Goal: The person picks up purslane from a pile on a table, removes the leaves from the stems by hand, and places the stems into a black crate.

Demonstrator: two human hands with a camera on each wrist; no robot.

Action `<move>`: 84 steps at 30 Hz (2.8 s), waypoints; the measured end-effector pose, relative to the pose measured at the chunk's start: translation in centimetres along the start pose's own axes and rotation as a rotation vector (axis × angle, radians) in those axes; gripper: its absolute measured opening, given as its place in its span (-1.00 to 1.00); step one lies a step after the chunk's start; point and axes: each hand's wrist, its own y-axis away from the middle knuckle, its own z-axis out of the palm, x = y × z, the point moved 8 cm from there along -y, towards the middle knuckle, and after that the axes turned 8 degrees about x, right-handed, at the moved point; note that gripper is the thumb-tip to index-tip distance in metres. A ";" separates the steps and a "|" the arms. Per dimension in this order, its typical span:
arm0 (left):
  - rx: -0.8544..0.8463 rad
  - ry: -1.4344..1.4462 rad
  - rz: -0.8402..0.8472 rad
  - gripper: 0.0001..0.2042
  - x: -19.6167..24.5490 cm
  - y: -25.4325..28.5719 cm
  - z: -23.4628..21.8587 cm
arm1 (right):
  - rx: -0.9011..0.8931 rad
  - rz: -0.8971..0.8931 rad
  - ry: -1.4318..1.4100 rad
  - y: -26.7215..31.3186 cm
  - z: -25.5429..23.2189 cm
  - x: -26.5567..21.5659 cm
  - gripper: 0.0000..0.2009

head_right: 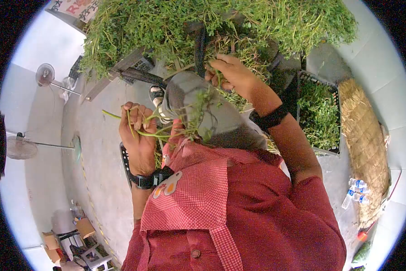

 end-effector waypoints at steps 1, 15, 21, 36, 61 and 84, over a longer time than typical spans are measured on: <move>0.002 0.000 -0.006 -0.74 0.0 -0.1 -0.4 | 0.006 0.003 -0.001 0.6 0.1 0.0 -0.83; -0.006 -0.002 -0.028 -0.74 -0.1 -1.0 -1.4 | -0.490 -0.425 0.531 5.5 8.5 -0.9 -0.68; 0.069 -0.028 -0.006 -0.73 -0.1 -1.0 -1.9 | -0.387 -0.362 0.531 4.9 8.8 -0.1 -0.69; 0.257 -0.121 0.129 -0.77 0.3 -0.2 -1.0 | 0.155 -0.423 0.787 -0.9 2.1 1.3 -0.70; 0.076 -0.031 -0.091 -0.77 1.8 -1.2 -3.1 | 0.619 -0.199 1.643 -0.8 -16.0 4.1 -0.73; 0.141 0.259 0.019 -0.78 3.3 -1.9 -3.5 | -0.262 -0.895 0.719 5.2 9.9 0.0 -0.60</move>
